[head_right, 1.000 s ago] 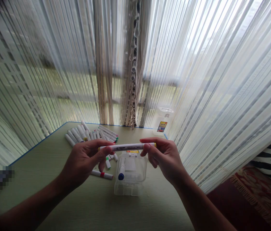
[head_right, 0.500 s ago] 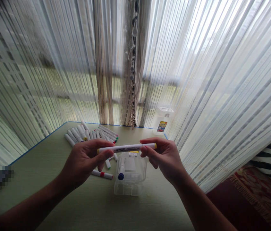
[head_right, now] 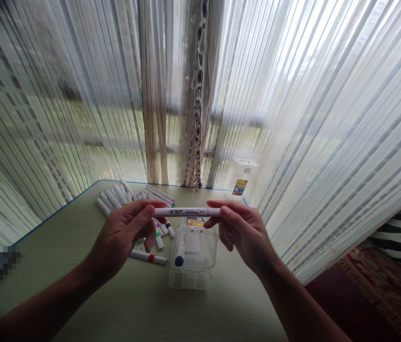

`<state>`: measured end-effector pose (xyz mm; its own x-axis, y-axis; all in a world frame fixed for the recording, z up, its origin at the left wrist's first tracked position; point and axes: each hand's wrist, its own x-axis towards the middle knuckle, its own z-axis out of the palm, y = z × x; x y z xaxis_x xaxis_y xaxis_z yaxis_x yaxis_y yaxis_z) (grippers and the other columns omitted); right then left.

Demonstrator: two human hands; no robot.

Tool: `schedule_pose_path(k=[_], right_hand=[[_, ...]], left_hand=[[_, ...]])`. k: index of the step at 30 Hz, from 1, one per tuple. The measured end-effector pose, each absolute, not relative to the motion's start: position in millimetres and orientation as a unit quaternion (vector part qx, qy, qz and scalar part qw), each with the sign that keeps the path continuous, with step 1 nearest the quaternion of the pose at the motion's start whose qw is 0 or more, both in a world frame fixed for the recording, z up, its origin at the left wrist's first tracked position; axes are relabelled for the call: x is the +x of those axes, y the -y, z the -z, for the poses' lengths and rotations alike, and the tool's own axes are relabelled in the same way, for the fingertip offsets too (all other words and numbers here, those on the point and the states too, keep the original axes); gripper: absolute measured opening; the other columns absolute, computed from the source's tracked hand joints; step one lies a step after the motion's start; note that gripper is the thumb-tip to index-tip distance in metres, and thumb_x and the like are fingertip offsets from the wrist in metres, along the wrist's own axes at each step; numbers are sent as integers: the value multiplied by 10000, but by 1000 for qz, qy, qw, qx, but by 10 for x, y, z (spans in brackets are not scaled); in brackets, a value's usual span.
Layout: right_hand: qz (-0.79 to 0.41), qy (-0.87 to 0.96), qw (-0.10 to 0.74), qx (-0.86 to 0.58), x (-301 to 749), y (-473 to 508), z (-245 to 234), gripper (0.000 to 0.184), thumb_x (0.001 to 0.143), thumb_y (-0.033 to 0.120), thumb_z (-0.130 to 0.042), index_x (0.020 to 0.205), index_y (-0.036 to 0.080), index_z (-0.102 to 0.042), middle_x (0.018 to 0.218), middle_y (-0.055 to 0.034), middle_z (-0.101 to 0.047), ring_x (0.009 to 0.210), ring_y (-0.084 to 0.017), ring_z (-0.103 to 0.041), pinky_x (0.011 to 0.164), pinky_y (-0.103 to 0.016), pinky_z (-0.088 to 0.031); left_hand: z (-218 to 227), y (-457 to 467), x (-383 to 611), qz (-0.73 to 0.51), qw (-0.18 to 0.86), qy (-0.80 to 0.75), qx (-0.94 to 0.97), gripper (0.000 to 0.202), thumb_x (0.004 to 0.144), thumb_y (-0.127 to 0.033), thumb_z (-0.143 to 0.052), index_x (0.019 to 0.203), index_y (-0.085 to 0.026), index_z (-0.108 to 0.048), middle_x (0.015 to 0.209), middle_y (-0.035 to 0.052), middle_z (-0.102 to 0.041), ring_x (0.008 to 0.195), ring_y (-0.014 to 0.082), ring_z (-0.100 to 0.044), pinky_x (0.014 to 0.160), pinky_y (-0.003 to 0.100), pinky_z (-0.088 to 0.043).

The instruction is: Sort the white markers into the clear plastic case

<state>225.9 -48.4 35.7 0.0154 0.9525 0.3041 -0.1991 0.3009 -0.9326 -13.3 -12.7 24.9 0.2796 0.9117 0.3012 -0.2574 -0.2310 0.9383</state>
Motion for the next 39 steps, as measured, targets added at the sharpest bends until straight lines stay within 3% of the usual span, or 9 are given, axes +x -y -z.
schedule_pose_path(k=[20,39], right_hand=[[-452,523,623,-366,2260,439,-319,294,868,444,-719,967,184,-811,686,-92,-772,325,-82,-437,302,-203,-265],[-417,550,614,-382,2313,400,-250,175,834,318,-789,968,207,-808,710,-62,-750,383,-42,-441,362,-184,-237]], left_hand=[[-223,97,-138,-523,564,-286,571,374,930,-428,-622,1040,-81,-704,700,54,-712,417,91,-540,389,208,-444],[-240,85,-146,-519,526,-318,594,287,829,-346,-763,986,-109,-728,713,18,-706,433,55,-535,411,162,-468]])
